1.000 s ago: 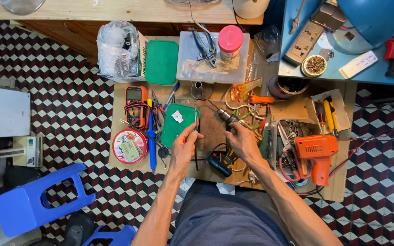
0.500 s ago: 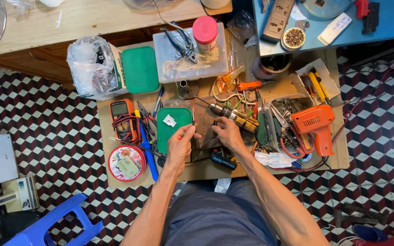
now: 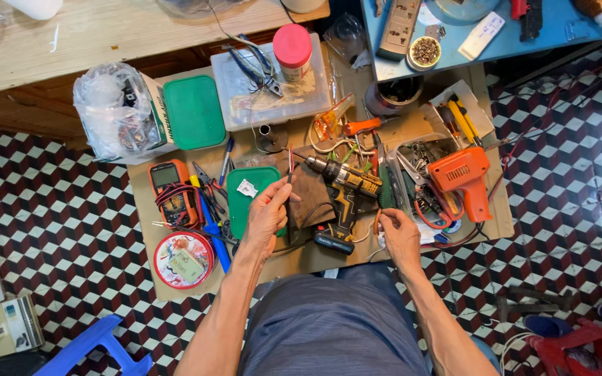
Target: The person strips insulation from red and black wires using wire cutters, then uses a heat gun to heat the wire ends. They repeatedly strip and heat the same wire ends throughout the clip.
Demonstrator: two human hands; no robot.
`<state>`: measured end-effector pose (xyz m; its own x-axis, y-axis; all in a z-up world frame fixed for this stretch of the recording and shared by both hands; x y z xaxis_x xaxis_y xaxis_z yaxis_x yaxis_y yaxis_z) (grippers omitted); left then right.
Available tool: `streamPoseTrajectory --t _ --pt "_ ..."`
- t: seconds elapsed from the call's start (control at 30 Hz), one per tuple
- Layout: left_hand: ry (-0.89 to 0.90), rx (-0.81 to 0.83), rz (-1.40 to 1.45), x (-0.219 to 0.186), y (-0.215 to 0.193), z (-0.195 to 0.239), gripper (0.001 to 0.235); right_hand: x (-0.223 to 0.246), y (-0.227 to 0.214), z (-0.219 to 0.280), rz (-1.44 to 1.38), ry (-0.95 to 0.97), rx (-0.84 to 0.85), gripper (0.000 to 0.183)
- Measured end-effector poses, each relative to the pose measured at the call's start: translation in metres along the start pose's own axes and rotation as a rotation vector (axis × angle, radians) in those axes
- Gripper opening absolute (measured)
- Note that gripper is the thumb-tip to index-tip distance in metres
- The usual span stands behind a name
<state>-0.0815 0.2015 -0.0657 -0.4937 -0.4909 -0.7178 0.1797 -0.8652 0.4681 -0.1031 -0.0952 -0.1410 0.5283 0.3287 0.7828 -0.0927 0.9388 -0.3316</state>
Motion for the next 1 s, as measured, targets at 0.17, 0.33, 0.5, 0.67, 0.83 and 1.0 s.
streamPoseTrajectory --t 0.17,0.33,0.5,0.67,0.83,1.0 --pt "0.002 0.04 -0.136 -0.005 0.019 0.0 0.032 0.041 -0.01 0.01 -0.082 -0.099 -0.039 0.031" --pt "0.018 0.028 -0.286 -0.001 0.041 -0.004 0.03 0.086 0.0 -0.004 -0.095 -0.309 0.124 0.031" --pt "0.025 0.007 -0.131 -0.008 0.025 0.0 0.028 0.041 -0.018 -0.042 0.251 -0.205 -0.082 0.031" --pt "-0.002 -0.061 -0.132 -0.02 0.03 0.017 0.028 -0.023 0.006 -0.072 0.87 -0.299 -0.099 0.032" --pt "-0.016 -0.05 -0.156 -0.028 0.058 0.028 0.033 -0.035 0.027 -0.095 1.062 -0.209 -0.086 0.048" --pt "0.079 -0.044 -0.224 -0.023 0.078 0.022 0.034 -0.024 0.012 -0.099 0.913 -0.138 0.042 0.053"
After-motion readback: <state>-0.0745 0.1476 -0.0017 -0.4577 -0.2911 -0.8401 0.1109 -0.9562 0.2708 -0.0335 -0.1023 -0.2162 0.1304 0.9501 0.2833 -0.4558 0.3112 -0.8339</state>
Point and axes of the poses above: each hand's wrist, its own z-axis away from the middle knuckle, its own y-axis out of the palm, x = y × z, the point moved 1 cm from there along -z, towards the middle knuckle, and after that the axes turned 8 degrees about x, right-handed, at the moved point
